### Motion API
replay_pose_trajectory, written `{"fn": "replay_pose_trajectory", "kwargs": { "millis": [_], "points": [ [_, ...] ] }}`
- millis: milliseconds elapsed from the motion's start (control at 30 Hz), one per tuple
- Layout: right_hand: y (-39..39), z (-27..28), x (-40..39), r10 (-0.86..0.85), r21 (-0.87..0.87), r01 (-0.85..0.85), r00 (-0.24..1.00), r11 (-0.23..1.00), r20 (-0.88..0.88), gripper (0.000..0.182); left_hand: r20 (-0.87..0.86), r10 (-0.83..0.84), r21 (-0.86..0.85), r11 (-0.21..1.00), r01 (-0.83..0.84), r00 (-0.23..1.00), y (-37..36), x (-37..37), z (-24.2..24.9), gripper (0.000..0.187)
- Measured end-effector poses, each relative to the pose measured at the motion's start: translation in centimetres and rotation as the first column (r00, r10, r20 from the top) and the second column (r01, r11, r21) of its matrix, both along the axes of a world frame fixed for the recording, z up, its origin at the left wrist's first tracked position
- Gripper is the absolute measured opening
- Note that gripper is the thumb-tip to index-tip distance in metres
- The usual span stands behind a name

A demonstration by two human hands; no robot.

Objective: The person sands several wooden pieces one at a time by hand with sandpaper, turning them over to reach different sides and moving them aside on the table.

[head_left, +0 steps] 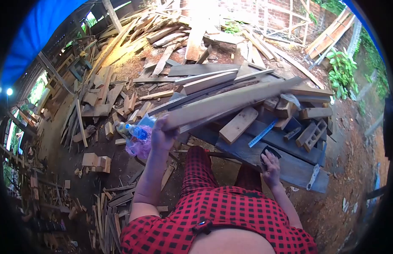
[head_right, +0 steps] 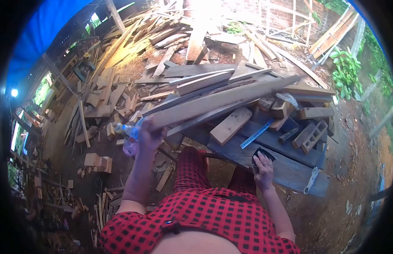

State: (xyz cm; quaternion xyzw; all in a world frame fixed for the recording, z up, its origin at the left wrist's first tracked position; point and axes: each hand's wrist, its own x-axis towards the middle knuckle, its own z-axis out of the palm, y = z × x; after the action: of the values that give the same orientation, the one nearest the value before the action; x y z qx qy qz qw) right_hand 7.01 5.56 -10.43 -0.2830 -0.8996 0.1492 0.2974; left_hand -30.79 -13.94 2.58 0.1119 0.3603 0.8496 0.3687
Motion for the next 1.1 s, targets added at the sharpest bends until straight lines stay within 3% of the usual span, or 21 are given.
{"fn": "replay_pose_trajectory", "kwargs": {
  "millis": [67,167,267,400,633,733,833,967,1100],
  "points": [
    [0.7,-1.4,-0.8,-0.007,0.002,0.007,0.999,1.000,0.036,0.036,-0.033,0.045,0.014,0.999,-0.045,0.998,-0.4,-2.0,0.7,0.030],
    [1.0,-2.2,-1.2,-0.009,0.063,0.000,0.989,0.998,0.145,0.039,-0.009,0.262,0.001,0.965,-0.262,0.965,0.3,-5.5,1.7,0.028],
    [1.0,-2.4,-1.3,-0.033,0.088,0.023,0.992,0.996,0.125,0.042,-0.063,0.161,0.082,0.984,-0.155,0.985,1.3,-12.0,0.0,0.023],
    [1.2,-2.5,-1.5,-0.040,0.123,0.020,0.986,0.992,0.162,0.044,-0.110,0.197,-0.075,0.976,-0.205,0.974,5.4,-17.4,-0.3,0.025],
    [1.2,-1.7,-2.2,-0.032,0.050,0.021,0.974,0.999,0.226,0.042,-0.066,0.149,-0.200,0.967,-0.159,0.987,13.9,-25.8,-4.1,0.022],
    [1.7,-2.6,-2.0,-0.028,0.108,0.002,0.970,0.994,0.241,0.048,-0.049,0.130,-0.250,0.958,-0.138,0.990,17.1,-28.1,-6.1,0.022],
    [1.9,-2.1,-2.6,-0.028,0.094,0.004,0.967,0.996,0.253,0.047,-0.138,0.140,-0.293,0.940,-0.176,0.980,19.6,-29.2,-7.0,0.025],
    [2.0,-2.3,-2.9,-0.037,0.090,0.013,0.962,0.996,0.271,0.044,-0.016,0.078,-0.321,0.944,-0.079,0.997,21.8,-32.6,-9.1,0.025],
    [2.3,-2.6,-2.5,-0.020,0.087,-0.008,0.950,0.996,0.310,0.046,-0.252,0.031,-0.491,0.857,-0.156,0.967,22.4,-35.8,-11.2,0.022]
  ]
}}
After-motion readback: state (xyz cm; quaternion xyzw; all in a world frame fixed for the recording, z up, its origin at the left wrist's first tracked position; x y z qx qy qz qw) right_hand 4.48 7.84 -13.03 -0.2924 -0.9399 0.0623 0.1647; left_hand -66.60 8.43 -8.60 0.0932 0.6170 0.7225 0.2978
